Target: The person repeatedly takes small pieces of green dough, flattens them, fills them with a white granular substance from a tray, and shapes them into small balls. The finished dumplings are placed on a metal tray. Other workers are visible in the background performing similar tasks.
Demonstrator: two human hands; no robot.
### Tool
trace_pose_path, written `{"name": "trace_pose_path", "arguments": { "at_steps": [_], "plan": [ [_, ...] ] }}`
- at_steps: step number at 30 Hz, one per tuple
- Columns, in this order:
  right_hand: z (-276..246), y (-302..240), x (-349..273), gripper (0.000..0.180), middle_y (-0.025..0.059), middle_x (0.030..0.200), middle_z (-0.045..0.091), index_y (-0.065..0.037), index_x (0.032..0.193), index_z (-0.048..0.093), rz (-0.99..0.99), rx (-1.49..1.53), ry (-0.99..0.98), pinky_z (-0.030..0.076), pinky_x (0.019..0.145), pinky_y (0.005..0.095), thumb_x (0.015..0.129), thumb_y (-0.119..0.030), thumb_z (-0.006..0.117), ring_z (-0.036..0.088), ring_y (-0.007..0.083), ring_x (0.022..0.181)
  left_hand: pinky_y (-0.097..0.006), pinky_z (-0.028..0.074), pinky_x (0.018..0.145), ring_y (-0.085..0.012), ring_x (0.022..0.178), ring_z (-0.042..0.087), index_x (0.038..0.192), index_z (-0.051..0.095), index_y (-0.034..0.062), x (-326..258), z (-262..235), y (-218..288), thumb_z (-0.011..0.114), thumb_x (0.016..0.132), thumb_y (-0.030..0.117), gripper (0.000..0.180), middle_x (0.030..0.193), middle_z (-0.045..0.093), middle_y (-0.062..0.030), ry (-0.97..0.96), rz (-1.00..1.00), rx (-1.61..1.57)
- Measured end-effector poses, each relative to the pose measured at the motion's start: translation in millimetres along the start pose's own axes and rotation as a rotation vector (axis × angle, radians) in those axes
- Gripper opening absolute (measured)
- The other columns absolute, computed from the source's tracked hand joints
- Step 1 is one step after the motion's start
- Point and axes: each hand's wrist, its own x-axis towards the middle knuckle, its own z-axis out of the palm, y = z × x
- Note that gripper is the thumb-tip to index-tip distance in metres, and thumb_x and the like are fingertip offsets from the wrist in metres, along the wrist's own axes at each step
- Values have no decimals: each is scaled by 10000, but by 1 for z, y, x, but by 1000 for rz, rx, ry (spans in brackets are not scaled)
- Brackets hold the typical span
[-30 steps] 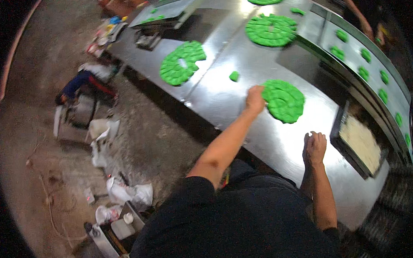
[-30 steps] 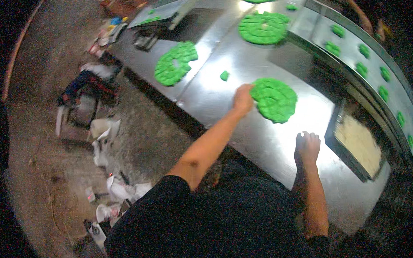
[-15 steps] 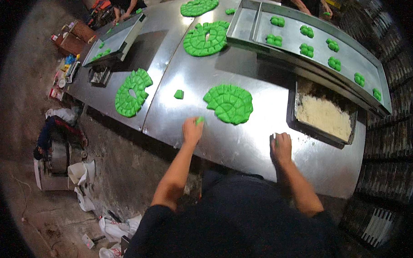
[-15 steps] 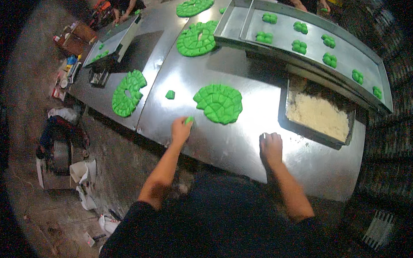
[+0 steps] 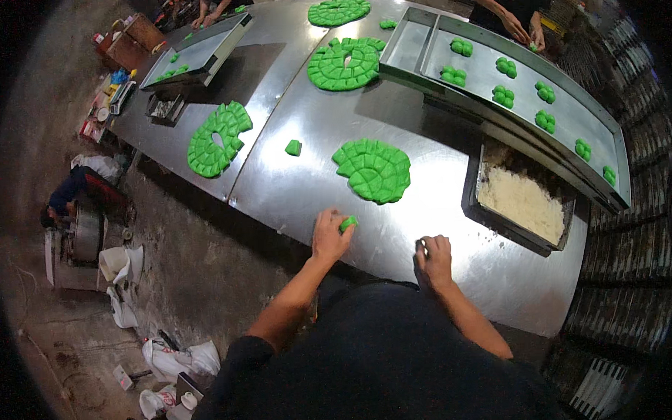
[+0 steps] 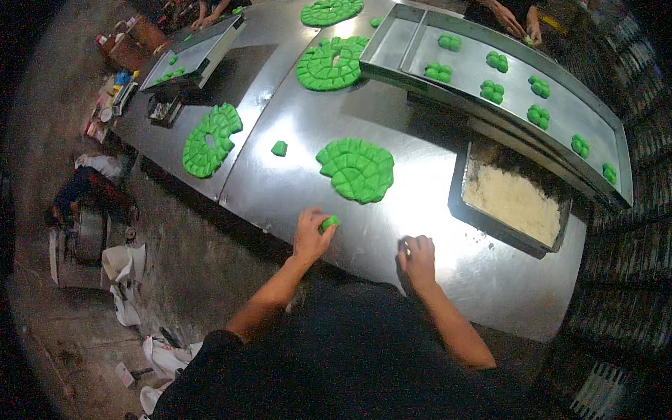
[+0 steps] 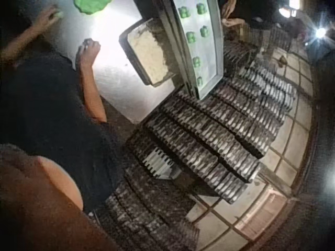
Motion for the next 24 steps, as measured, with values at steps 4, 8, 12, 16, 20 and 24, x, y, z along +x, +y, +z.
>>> {"name": "trace_pose_path", "arguments": {
  "at_steps": [4,8,12,16,20,24],
  "plan": [
    [2,7,45,267,140,904,544,-57,1062,613,73,13,46,435,782,465,800,-36,662,526,342,909,-456,487,870,-369,1003,575,1073,711,44,15,1,4,701,833,113,250,1044,606,-165,64,177,-23],
    [-33,-7,3,132,168,891,547,-17,942,618,-33,-133,32,454,790,469,820,-39,664,534,360,889,-458,489,851,-376,978,576,1100,703,35,4,1,-4,642,859,47,249,1026,601,-170,-24,200,-6],
    [8,-13,11,226,162,934,569,-27,1017,626,20,36,-30,463,805,451,798,-21,684,550,357,918,-451,491,840,-376,950,584,1073,695,30,0,6,4,630,869,41,214,1000,595,-159,13,164,-86],
    [-7,12,34,181,169,909,569,-23,953,625,92,-109,128,469,798,460,783,-5,686,550,363,890,-441,494,834,-361,935,593,1039,689,23,1,-10,16,638,867,44,180,966,591,-148,-28,64,-149],
    [-54,5,-31,208,162,941,601,-26,943,623,51,-11,-90,485,817,439,750,17,687,574,373,949,-432,498,834,-343,943,602,1024,691,27,-10,-27,5,657,856,54,173,962,596,-140,-23,25,-168],
    [-50,-10,-24,142,114,897,646,-19,928,705,399,281,-246,520,800,356,802,-64,749,655,251,861,-432,498,853,-342,985,593,1034,698,35,-21,-16,-7,671,839,62,198,1024,596,-138,12,75,-100]
  ]
}}
